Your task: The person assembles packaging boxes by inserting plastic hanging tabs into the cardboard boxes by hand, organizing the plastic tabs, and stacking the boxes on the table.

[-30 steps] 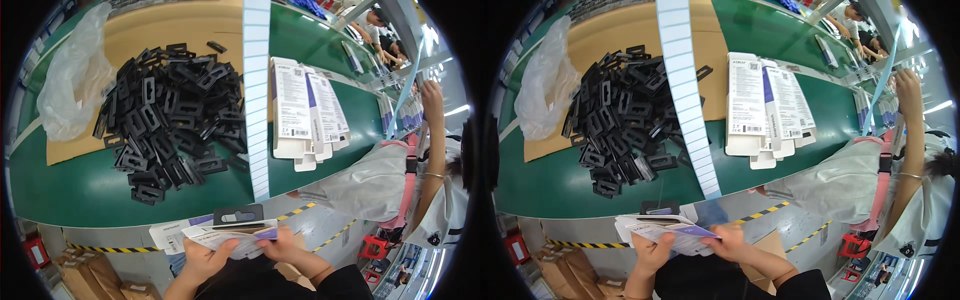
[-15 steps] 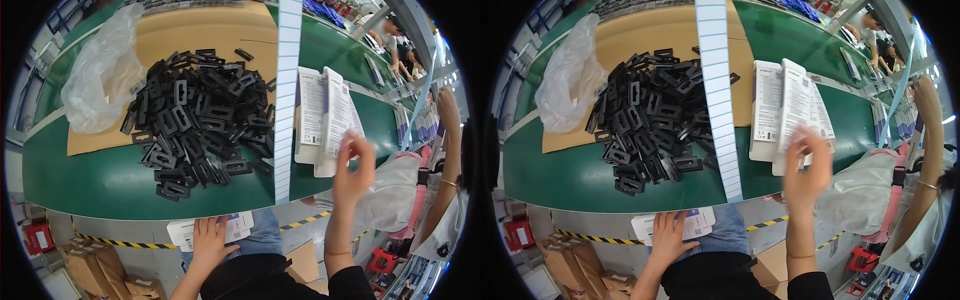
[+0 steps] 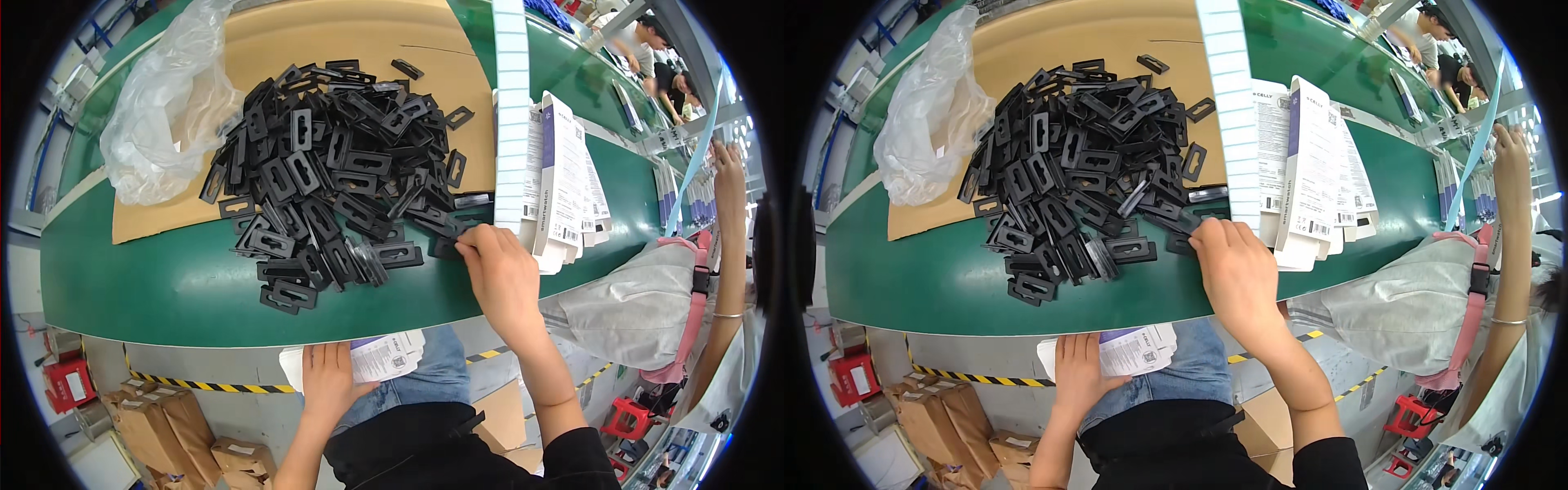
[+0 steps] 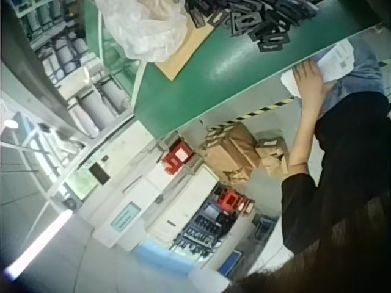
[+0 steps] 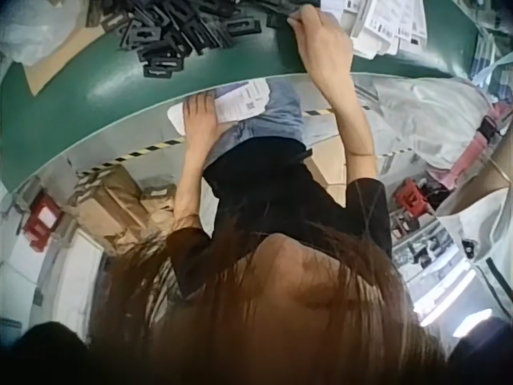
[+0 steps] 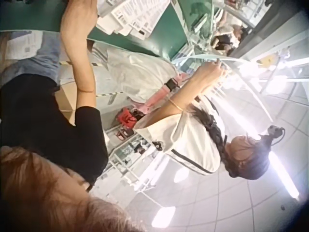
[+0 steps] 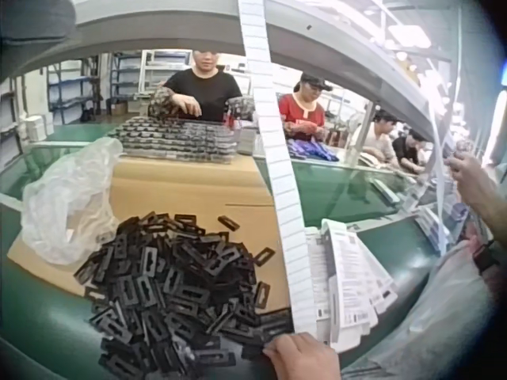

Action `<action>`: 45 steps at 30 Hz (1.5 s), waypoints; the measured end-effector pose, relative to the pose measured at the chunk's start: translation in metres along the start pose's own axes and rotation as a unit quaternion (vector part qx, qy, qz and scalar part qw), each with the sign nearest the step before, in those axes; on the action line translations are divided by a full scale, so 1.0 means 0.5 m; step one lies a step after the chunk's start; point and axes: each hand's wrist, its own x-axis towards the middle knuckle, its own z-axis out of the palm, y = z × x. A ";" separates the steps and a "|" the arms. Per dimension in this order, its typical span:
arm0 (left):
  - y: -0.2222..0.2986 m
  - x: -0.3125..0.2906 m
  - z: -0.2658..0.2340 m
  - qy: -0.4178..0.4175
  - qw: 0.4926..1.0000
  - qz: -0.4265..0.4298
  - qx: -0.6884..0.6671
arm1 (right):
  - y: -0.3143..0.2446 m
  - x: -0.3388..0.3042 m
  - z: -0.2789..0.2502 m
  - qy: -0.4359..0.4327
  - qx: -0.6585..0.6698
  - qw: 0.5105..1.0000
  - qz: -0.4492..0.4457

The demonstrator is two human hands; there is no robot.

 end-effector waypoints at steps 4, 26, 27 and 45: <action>-0.010 -0.018 -0.003 0.054 0.998 0.012 -0.023 | -0.010 -0.022 -0.018 0.012 0.073 0.996 0.041; 0.041 -0.001 -0.086 -0.001 0.994 0.049 -0.102 | 0.001 -0.231 0.002 -0.232 0.430 0.813 0.317; 0.039 -0.002 -0.087 0.010 0.993 0.061 -0.105 | 0.015 -0.232 0.004 -0.235 0.428 0.825 0.284; 0.037 0.005 -0.117 0.006 0.994 0.062 -0.090 | -0.007 -0.262 0.012 -0.275 0.565 0.676 0.385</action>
